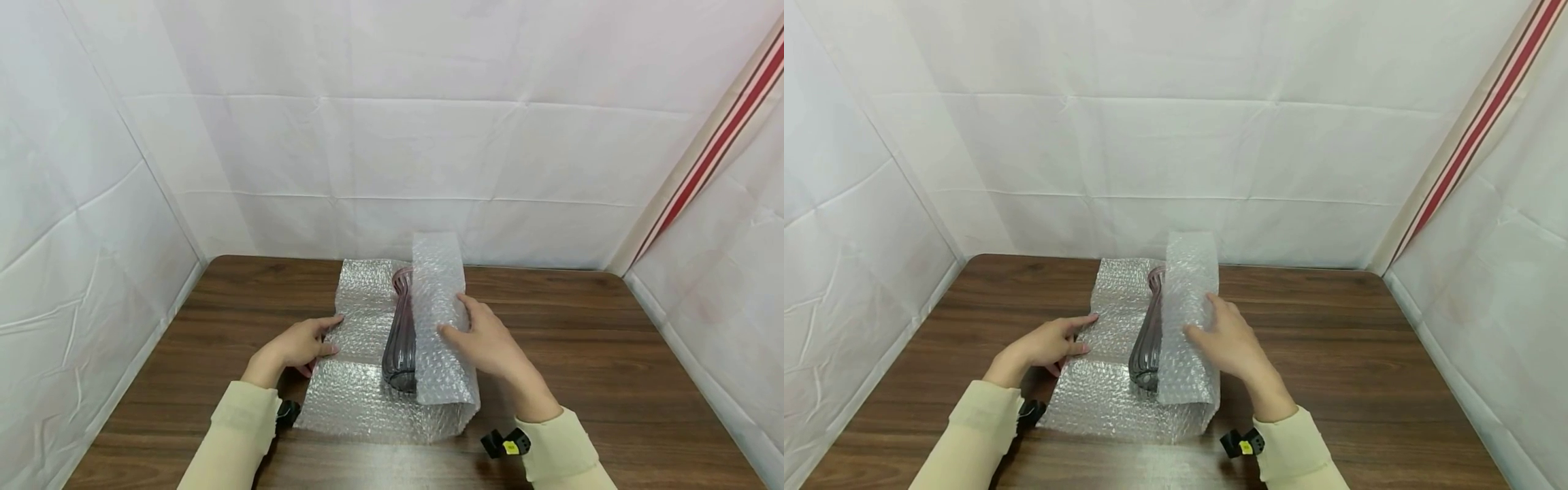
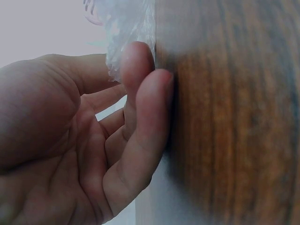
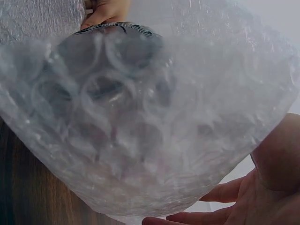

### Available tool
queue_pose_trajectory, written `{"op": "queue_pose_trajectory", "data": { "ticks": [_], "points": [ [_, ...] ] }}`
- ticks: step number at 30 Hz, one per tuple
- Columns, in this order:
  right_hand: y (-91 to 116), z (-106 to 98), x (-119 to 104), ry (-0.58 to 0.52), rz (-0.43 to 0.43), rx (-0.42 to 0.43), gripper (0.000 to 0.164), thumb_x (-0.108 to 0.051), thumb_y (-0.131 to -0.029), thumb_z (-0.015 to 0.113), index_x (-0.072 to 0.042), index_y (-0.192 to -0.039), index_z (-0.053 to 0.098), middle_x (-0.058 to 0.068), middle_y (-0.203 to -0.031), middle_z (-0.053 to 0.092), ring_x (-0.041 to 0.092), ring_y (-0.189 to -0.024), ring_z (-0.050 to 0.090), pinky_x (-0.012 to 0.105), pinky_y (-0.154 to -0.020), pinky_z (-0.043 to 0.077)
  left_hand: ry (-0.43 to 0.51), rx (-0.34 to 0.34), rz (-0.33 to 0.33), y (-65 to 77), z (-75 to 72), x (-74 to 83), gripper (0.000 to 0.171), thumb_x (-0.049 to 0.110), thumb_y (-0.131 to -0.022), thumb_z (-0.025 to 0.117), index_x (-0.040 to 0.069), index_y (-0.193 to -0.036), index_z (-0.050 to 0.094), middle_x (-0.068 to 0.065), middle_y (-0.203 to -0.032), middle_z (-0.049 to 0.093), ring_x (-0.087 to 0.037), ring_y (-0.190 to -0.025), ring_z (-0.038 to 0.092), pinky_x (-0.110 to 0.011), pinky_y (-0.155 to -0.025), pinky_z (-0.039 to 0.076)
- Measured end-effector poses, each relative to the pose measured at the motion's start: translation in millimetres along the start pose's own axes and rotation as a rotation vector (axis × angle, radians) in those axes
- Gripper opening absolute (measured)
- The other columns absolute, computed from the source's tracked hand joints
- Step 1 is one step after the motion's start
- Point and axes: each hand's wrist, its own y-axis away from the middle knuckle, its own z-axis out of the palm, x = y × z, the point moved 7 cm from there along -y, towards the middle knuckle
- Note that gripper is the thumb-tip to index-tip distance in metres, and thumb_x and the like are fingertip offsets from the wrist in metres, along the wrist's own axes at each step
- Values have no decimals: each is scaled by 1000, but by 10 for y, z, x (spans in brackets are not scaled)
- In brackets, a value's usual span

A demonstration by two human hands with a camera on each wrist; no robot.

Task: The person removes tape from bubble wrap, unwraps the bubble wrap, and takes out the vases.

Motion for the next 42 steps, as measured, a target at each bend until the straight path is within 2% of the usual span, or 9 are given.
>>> {"op": "queue_pose_trajectory", "data": {
  "ticks": [9,16,25,30,35,38,42],
  "points": [
    [22,-56,84,-14,19,-19,85,-45,-101,61,-5,-165,22,29,-164,30,50,-146,40,66,-115,40,-11,0,3,-10,-8,8,67,17,-103,65,25,-163,37,-11,-81,58,-19,-57,57,-36,-53,60],
    [23,-82,129,-21,25,-30,86,-48,-101,61,-7,-165,21,28,-164,30,49,-143,44,65,-110,45,-16,2,6,-12,-22,13,67,17,-103,66,26,-163,37,-11,-78,56,-18,-56,56,-36,-52,60],
    [34,-100,159,-27,10,-13,84,-41,-101,63,-6,-165,22,29,-160,33,48,-140,46,62,-108,47,-12,-1,5,13,-27,34,66,17,-103,65,24,-163,37,-11,-80,56,-18,-56,56,-36,-52,60],
    [50,-115,178,-5,-21,3,78,-38,-101,64,-12,-165,27,27,-157,35,45,-137,48,63,-106,47,-14,1,12,11,-26,34,66,17,-103,65,23,-163,37,-11,-79,57,-18,-56,57,-37,-52,60],
    [61,-120,197,13,-58,14,71,-34,-101,64,-13,-162,35,22,-163,31,46,-143,42,69,-113,39,-9,-1,21,7,-18,25,67,16,-102,66,22,-163,37,-12,-76,60,-20,-56,59,-37,-52,60],
    [65,-115,206,11,-67,7,69,-32,-102,64,-9,-161,37,20,-168,24,48,-148,36,69,-115,38,-12,-1,23,8,-13,22,67,16,-102,66,22,-163,37,-12,-76,59,-20,-56,59,-37,-52,60],
    [69,-116,215,38,-56,-2,68,-34,-102,62,-5,-160,38,20,-169,24,49,-151,28,71,-116,34,-13,-3,21,11,-6,20,67,17,-103,66,22,-163,37,-12,-78,60,-21,-57,60,-37,-52,60]
  ]
}}
